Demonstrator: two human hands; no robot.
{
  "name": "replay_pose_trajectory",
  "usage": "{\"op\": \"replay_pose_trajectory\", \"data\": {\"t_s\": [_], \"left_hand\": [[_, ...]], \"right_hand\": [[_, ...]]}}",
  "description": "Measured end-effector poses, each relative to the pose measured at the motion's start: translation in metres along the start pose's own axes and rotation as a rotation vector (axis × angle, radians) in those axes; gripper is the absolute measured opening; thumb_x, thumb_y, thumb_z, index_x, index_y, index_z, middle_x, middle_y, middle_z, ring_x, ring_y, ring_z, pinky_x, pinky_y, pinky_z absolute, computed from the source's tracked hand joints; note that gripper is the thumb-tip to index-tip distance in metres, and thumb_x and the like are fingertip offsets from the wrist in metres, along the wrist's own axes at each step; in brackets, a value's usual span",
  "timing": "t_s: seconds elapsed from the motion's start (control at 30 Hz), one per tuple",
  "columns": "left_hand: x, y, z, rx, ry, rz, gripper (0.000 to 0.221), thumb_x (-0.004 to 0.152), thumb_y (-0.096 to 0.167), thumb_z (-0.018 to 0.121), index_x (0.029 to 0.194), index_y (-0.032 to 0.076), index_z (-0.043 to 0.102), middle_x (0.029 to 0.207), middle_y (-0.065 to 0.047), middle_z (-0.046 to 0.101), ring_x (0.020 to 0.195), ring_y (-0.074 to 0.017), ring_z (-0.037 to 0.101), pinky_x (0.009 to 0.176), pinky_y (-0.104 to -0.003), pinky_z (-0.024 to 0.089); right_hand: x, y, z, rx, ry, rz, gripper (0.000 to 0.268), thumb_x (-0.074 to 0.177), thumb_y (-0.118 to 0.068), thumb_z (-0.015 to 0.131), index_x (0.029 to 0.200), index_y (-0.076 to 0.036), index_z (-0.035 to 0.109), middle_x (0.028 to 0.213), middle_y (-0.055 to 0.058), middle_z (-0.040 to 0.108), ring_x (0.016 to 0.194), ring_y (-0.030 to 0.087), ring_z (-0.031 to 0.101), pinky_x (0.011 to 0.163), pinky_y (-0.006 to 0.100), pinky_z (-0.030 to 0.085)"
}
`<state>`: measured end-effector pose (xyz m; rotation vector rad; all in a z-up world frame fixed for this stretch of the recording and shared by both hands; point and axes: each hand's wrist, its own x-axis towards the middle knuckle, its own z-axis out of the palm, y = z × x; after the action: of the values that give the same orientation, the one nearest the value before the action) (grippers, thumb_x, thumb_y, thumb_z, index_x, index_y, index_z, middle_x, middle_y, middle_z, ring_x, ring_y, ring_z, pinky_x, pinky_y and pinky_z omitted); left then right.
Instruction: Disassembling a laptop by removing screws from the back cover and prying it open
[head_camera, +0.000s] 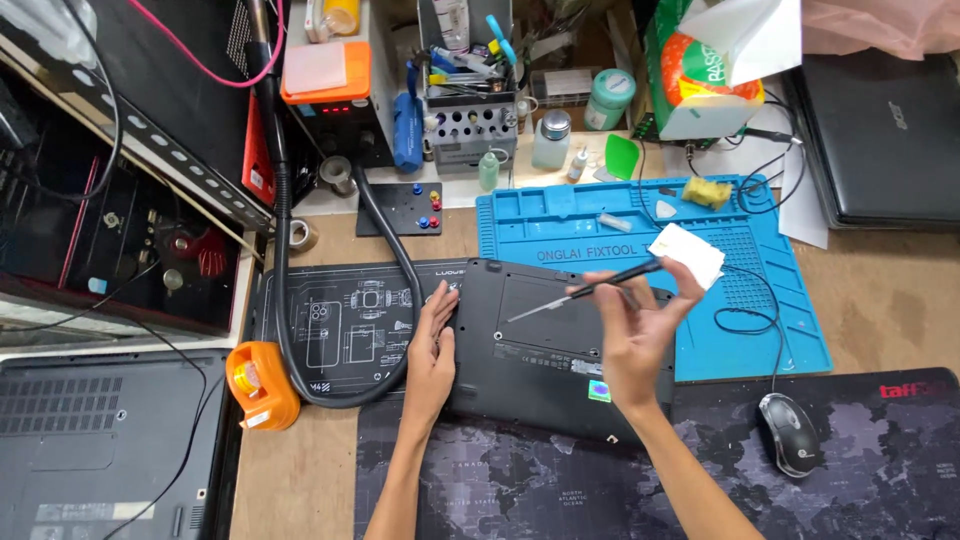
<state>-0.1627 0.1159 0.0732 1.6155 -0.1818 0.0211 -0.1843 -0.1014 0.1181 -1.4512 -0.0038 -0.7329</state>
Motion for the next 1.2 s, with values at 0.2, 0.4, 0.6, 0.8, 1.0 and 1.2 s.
{"op": "replay_pose_trajectory", "data": {"t_s": [0.2,0.4,0.6,0.8,1.0,1.2], "left_hand": [[-0.001,-0.008,-0.002,0.02,0.02,-0.007,0.066,0.094,-0.016,0.037,0.156,0.004,0.041,0.139,-0.027,0.062,0.135,-0.0439,0.054,0.112,-0.054,0.042],[-0.001,0.004,-0.003,0.029,0.016,-0.026,0.065,0.094,-0.015,0.037,0.156,0.005,0.042,0.137,-0.028,0.063,0.134,-0.0465,0.054,0.11,-0.055,0.043],[0.002,0.001,-0.004,0.056,0.002,-0.052,0.064,0.094,-0.015,0.038,0.154,0.005,0.045,0.139,-0.026,0.063,0.135,-0.0438,0.054,0.11,-0.055,0.043],[-0.001,-0.002,-0.003,0.014,-0.004,-0.055,0.054,0.098,-0.001,0.037,0.149,0.01,0.048,0.146,-0.016,0.06,0.14,-0.0255,0.055,0.118,-0.037,0.041],[0.0,-0.006,-0.001,0.023,0.022,-0.018,0.048,0.098,-0.001,0.039,0.144,0.004,0.054,0.144,-0.012,0.061,0.136,-0.0229,0.058,0.116,-0.033,0.044],[0.0,-0.002,0.0,0.048,0.066,-0.042,0.037,0.099,0.003,0.044,0.13,0.006,0.065,0.13,-0.01,0.072,0.124,-0.0208,0.067,0.106,-0.032,0.051]], "right_hand": [[0.008,0.007,0.046,-0.072,-0.345,-0.284,0.053,0.088,0.014,0.067,0.127,-0.001,0.033,0.095,0.026,0.077,0.082,0.037,0.079,0.077,0.045,0.068],[0.007,0.002,0.063,-0.218,-0.603,-0.298,0.046,0.095,0.009,0.062,0.132,-0.008,0.04,0.104,0.018,0.076,0.09,0.03,0.077,0.081,0.048,0.065],[0.003,0.003,0.068,-0.254,-0.623,-0.276,0.042,0.097,0.003,0.062,0.131,-0.012,0.042,0.103,0.012,0.076,0.09,0.027,0.077,0.082,0.046,0.064],[0.005,0.02,0.064,-0.323,-0.632,-0.565,0.054,0.097,-0.004,0.078,0.135,-0.011,0.04,0.109,0.012,0.067,0.085,0.025,0.065,0.075,0.036,0.057],[0.002,-0.006,0.073,-0.202,-0.675,-0.441,0.034,0.106,0.005,0.055,0.136,-0.003,0.043,0.13,0.02,0.063,0.117,0.036,0.07,0.093,0.036,0.067],[0.0,-0.005,0.073,-0.238,-0.624,-0.415,0.039,0.097,-0.008,0.075,0.124,-0.017,0.048,0.107,0.015,0.061,0.098,0.027,0.064,0.082,0.037,0.059]]}}
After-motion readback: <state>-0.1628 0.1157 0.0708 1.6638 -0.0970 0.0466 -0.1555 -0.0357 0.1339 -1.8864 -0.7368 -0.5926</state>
